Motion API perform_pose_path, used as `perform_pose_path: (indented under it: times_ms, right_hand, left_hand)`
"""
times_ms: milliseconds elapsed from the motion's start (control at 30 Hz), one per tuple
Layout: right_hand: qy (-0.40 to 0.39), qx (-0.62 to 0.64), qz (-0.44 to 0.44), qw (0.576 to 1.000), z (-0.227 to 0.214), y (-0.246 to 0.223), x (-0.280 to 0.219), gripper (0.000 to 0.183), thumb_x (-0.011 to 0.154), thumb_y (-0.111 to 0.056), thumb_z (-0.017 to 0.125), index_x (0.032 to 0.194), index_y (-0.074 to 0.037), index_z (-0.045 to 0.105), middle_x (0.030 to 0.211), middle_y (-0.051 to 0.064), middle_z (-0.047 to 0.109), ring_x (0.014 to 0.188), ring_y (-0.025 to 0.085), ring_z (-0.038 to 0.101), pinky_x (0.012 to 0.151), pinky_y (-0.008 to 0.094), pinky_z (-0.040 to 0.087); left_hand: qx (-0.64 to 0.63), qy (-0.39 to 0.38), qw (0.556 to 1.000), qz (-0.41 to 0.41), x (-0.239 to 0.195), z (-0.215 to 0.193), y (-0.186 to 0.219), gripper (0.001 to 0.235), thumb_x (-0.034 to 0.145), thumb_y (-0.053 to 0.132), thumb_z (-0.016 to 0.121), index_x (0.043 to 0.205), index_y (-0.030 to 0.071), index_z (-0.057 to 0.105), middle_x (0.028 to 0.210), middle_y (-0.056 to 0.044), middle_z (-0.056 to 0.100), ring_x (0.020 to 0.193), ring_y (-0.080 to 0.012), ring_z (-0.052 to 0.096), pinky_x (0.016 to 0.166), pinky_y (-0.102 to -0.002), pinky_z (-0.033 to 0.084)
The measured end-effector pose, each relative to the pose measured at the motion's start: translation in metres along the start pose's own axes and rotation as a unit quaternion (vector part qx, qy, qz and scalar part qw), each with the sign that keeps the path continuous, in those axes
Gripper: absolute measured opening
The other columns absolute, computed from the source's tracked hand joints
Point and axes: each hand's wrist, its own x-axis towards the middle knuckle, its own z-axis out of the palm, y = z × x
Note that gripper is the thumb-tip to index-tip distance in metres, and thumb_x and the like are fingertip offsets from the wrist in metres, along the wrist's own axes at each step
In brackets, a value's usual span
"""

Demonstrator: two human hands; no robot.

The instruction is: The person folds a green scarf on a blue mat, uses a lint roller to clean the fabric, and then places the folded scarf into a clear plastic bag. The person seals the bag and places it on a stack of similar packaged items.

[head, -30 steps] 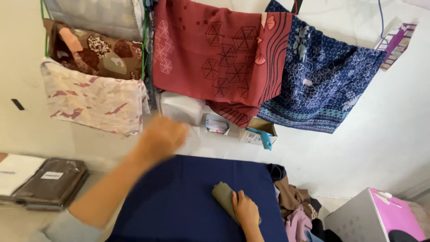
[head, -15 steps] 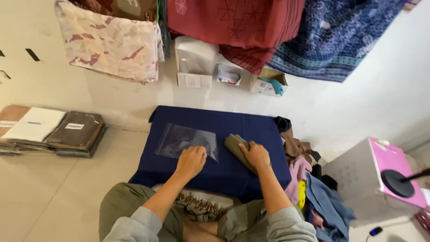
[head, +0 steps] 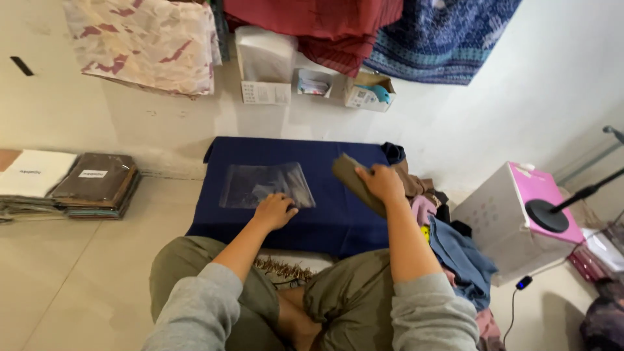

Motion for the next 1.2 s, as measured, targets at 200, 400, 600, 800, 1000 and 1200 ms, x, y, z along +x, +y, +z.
perform_pose_path:
  times_ms: [200, 400, 600, 800, 1000, 1200]
  right_hand:
    - [-0.003, 0.049, 0.005, 0.999, -0.007, -0.025, 0.003, 0.068, 0.091, -0.074, 0.054, 0.113, -0.014, 0.077, 0.115, 0.02, 0.075, 0.117, 0.04, 0.068, 0.098, 0.051, 0.056]
    - [-0.015, 0.006, 0.005, 1.0, 0.037, -0.011, 0.006, 0.067, 0.092, -0.069, 0.056, 0.112, -0.009, 0.076, 0.111, 0.024, 0.075, 0.113, 0.042, 0.07, 0.095, 0.053, 0.058]
    - [0.027, -0.012, 0.011, 1.0, 0.089, 0.024, 0.041, 0.07, 0.095, -0.073, 0.051, 0.113, -0.009, 0.072, 0.1, 0.023, 0.075, 0.101, 0.045, 0.073, 0.086, 0.055, 0.06]
    - [0.102, -0.028, -0.051, 0.993, 0.121, 0.029, 0.058, 0.053, 0.098, -0.067, 0.051, 0.108, -0.017, 0.067, 0.091, 0.013, 0.073, 0.087, 0.04, 0.076, 0.076, 0.051, 0.063]
    - [0.17, -0.073, -0.115, 0.976, 0.141, 0.042, 0.072, 0.046, 0.099, -0.064, 0.05, 0.116, -0.026, 0.069, 0.082, 0.005, 0.069, 0.07, 0.034, 0.075, 0.063, 0.045, 0.063]
    - [0.25, -0.045, -0.194, 0.948, 0.127, 0.031, 0.074, 0.038, 0.094, -0.057, 0.062, 0.116, -0.028, 0.073, 0.078, 0.0, 0.067, 0.062, 0.034, 0.069, 0.046, 0.049, 0.051]
  left_hand:
    - [0.004, -0.032, 0.993, -0.113, 0.021, -0.007, 0.018, 0.053, 0.101, 0.058, 0.05, 0.139, 0.025, 0.068, 0.139, -0.014, 0.059, 0.132, -0.0378, 0.055, 0.103, -0.049, 0.051]
    - [-0.135, 0.024, 0.988, -0.073, 0.083, 0.038, -0.032, 0.047, 0.106, 0.047, 0.046, 0.142, 0.023, 0.064, 0.131, -0.018, 0.062, 0.131, -0.0396, 0.059, 0.107, -0.048, 0.051]
    - [-0.054, -0.022, 0.993, 0.098, 0.094, -0.025, -0.037, 0.047, 0.082, -0.004, 0.053, 0.111, 0.024, 0.078, 0.134, -0.014, 0.067, 0.132, -0.0423, 0.057, 0.112, -0.052, 0.047]
    - [0.065, -0.117, 0.99, -0.044, 0.114, -0.032, -0.044, 0.056, 0.088, 0.028, 0.062, 0.139, 0.051, 0.061, 0.164, 0.004, 0.041, 0.148, -0.0352, 0.041, 0.116, -0.054, 0.038]
    - [0.147, 0.043, 0.977, -0.148, 0.118, -0.023, -0.039, 0.061, 0.088, 0.07, 0.061, 0.141, 0.04, 0.063, 0.157, -0.011, 0.046, 0.121, -0.0342, 0.063, 0.097, -0.046, 0.049]
    - [0.07, 0.148, 0.982, -0.096, 0.12, -0.008, -0.043, 0.078, 0.087, 0.076, 0.053, 0.15, 0.029, 0.047, 0.166, -0.018, 0.027, 0.145, -0.0423, 0.035, 0.106, -0.059, 0.039]
